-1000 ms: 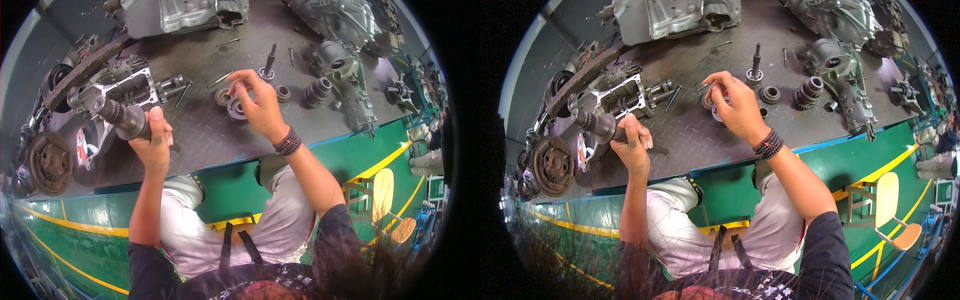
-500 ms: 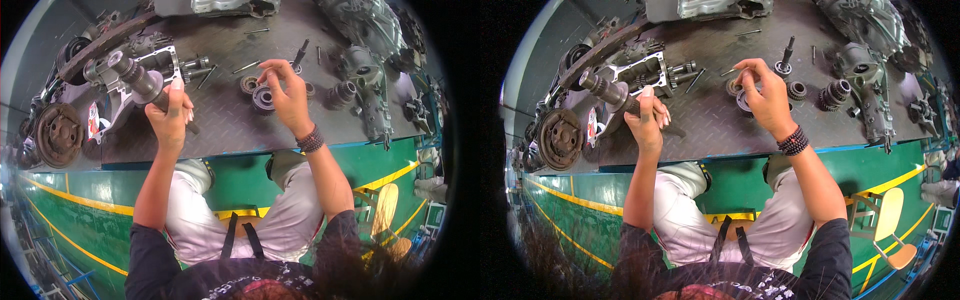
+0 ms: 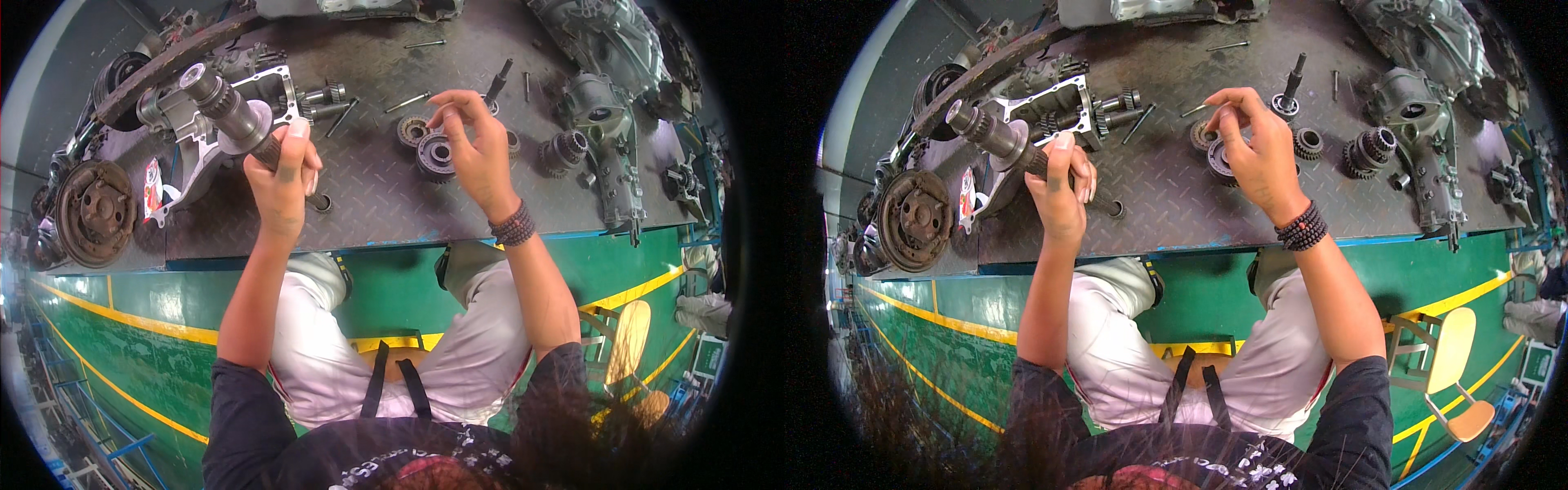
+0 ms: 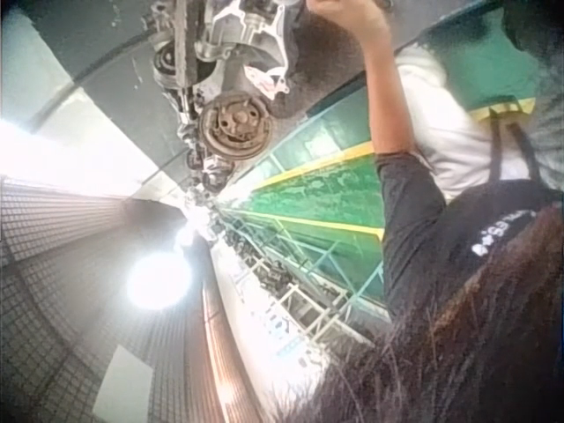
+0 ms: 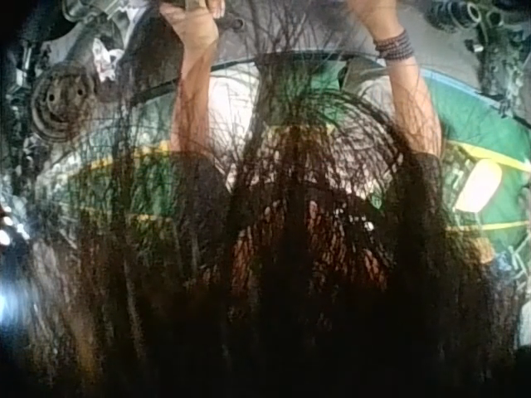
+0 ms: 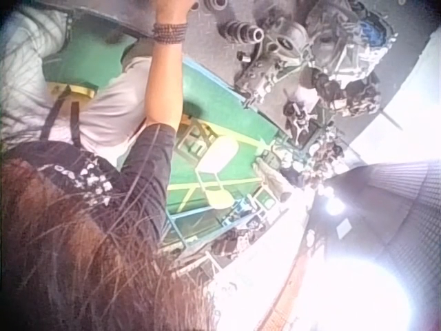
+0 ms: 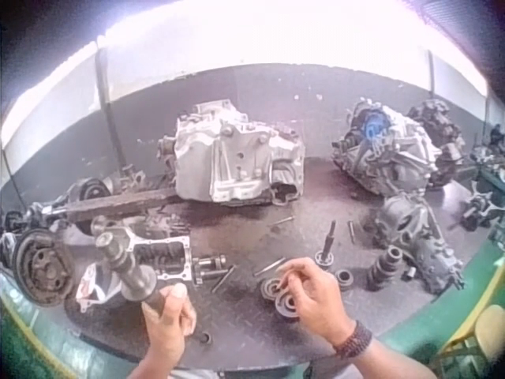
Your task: The person assembles gear components onto a transmission shaft by hand, sliding multiple gears and bearings onto the shaft while sitting at a workbench.
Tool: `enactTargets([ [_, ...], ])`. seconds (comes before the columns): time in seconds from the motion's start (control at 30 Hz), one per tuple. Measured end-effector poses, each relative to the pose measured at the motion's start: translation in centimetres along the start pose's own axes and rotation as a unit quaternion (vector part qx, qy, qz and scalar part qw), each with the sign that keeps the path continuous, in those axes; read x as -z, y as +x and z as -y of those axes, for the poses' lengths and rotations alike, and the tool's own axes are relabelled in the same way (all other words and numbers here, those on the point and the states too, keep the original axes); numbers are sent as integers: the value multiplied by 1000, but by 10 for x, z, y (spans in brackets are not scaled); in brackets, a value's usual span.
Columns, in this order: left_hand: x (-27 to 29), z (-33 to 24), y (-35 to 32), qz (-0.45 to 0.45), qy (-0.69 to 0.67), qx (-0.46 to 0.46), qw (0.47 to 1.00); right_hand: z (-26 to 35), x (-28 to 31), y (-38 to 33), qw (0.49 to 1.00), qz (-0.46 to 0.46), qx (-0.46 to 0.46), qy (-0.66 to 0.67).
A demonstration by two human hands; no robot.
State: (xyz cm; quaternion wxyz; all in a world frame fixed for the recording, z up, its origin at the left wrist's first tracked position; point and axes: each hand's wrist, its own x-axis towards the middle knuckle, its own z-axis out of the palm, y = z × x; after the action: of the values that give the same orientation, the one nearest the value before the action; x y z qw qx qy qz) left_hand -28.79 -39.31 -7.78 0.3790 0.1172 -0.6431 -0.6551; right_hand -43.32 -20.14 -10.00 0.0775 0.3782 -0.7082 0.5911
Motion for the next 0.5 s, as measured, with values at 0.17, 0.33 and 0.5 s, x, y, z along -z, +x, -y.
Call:
enactTargets([
  [0.17, 25, 23, 14, 250, -97, 124, 955, -4, 7, 4, 1000, -27, 10, -1],
  [0.33, 13, 36, 11, 189, -136, 118, 965, -7, 11, 3, 999, -33, 11, -15],
  [0.5, 15, 45, 13, 182, -165, 83, 966, 1, 5, 6, 1000, -23, -1, -20],
])
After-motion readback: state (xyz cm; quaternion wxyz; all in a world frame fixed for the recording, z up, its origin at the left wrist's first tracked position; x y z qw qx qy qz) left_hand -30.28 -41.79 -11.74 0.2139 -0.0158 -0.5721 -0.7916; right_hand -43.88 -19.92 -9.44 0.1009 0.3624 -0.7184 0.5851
